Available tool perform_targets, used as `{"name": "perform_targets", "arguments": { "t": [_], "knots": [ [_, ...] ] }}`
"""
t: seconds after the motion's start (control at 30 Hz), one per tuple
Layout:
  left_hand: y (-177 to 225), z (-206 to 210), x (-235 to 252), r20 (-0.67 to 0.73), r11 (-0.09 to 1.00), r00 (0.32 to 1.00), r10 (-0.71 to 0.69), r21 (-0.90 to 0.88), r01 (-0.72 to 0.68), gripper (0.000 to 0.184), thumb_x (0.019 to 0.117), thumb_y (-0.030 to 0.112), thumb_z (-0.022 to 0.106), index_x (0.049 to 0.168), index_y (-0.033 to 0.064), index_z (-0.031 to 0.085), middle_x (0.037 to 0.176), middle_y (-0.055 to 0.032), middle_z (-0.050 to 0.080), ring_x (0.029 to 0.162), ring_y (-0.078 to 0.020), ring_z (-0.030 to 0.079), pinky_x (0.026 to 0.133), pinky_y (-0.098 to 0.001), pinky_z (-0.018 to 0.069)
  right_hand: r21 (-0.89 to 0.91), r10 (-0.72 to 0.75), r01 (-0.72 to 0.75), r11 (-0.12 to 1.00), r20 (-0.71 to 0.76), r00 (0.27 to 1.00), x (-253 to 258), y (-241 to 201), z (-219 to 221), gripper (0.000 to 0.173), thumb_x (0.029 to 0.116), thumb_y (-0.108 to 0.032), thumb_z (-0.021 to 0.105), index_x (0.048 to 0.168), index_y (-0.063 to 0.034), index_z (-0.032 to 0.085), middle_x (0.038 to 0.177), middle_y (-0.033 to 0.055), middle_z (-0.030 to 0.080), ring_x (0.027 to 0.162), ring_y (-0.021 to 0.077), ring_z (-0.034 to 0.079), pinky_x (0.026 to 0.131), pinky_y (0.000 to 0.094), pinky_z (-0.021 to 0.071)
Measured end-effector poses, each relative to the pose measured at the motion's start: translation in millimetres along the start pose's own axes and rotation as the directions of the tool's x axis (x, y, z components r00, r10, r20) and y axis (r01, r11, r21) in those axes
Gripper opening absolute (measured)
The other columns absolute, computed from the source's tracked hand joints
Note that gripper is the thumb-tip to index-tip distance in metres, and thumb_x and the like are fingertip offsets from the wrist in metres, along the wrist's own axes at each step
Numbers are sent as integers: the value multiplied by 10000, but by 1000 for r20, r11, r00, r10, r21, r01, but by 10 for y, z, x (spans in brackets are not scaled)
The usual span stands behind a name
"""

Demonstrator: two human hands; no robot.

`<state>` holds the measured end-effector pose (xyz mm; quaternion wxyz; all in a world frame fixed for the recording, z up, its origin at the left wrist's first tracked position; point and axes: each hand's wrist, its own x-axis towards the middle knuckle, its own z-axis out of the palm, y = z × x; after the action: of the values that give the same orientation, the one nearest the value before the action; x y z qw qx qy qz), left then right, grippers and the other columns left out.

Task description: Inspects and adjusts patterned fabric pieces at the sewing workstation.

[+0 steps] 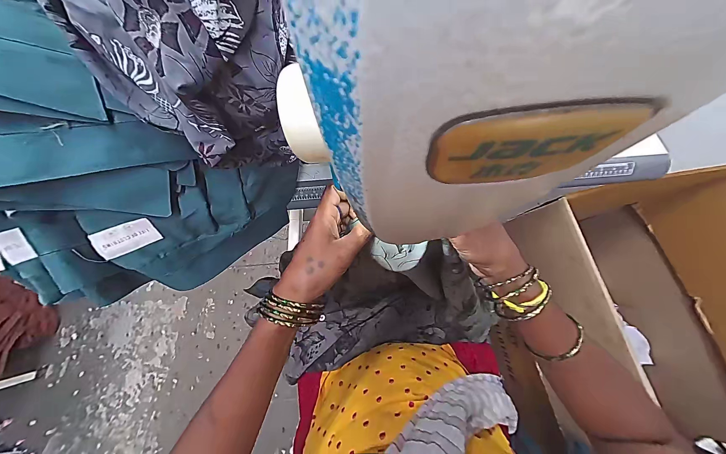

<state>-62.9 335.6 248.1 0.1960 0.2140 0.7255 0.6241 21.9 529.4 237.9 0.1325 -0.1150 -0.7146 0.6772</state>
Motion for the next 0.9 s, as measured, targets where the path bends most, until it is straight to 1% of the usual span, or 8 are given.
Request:
{"name": "perform_targets", "arguments": {
  "t": [0.07, 0.17, 0.23, 0.4, 0.57, 0.67, 0.8, 0.9],
  "knots": [
    [-3, 5, 6, -3, 1000, 1000, 4, -1, -4, 417, 884, -20, 680, 1218, 144, 493, 838, 150, 624, 771, 91, 611, 718, -109, 523, 9, 6, -6, 1000, -8, 1000, 2, -4, 4, 288, 891, 44, 657, 1021, -175, 522, 579, -176, 517, 513, -107, 473, 531, 72, 412],
    [-10, -2, 12, -2, 999, 1000, -4, 40, 4, 412, 896, 8, 685, 1242, 138, 504, 853, 146, 624, 781, 90, 611, 730, -114, 525, 21, 0, 1, 1000, -14, 1000, 1, 20, 9, 277, 890, 33, 654, 1028, -167, 523, 567, -174, 497, 506, -98, 459, 525, 84, 403],
    [-7, -3, 10, -5, 999, 1000, -25, 32, 25, 387, 910, 15, 675, 1234, 137, 503, 853, 141, 627, 783, 87, 615, 733, -117, 527, 27, -2, 2, 1000, -15, 1000, 2, 28, 11, 274, 893, 24, 660, 1029, -170, 522, 566, -175, 508, 509, -100, 472, 534, 84, 413],
    [-73, -33, 5, 1, 996, 997, -75, -38, 75, 264, 931, 28, 652, 1092, 147, 480, 789, 119, 572, 722, 64, 589, 675, -120, 507, 68, -10, 10, 998, -12, 1000, 3, 68, 12, 300, 877, 46, 662, 1025, -172, 518, 578, -168, 495, 529, -92, 476, 554, 89, 426],
    [-119, -25, 5, -1, 986, 994, -107, -128, 106, 267, 930, -8, 650, 1030, 164, 471, 791, 115, 565, 706, 53, 573, 667, -131, 503, 69, 8, -6, 998, -25, 1000, -10, 73, 30, 279, 893, 50, 644, 1012, -166, 513, 579, -174, 506, 541, -93, 488, 572, 93, 432],
    [-134, -28, 7, 4, 982, 996, -90, -169, 89, 293, 931, -36, 638, 993, 181, 452, 765, 125, 558, 693, 58, 565, 666, -125, 496, 67, 29, -27, 997, -36, 999, -13, 67, 48, 287, 895, 70, 633, 998, -167, 509, 590, -170, 528, 551, -97, 499, 580, 91, 434],
    [-178, -36, 27, 12, 980, 998, -57, -191, 58, 297, 922, -42, 634, 968, 186, 448, 747, 122, 548, 666, 51, 549, 638, -122, 481, 83, 42, -39, 996, -38, 998, -6, 62, 53, 295, 893, 72, 634, 1010, -167, 506, 586, -174, 526, 547, -98, 498, 580, 90, 436],
    [-184, -36, 26, 18, 979, 998, -57, -198, 59, 293, 925, -29, 636, 991, 188, 450, 763, 131, 560, 689, 56, 564, 658, -119, 492, 89, 45, -42, 995, -37, 998, 0, 70, 42, 293, 888, 65, 641, 1019, -164, 514, 583, -169, 519, 546, -91, 497, 580, 96, 438]
  ]
}}
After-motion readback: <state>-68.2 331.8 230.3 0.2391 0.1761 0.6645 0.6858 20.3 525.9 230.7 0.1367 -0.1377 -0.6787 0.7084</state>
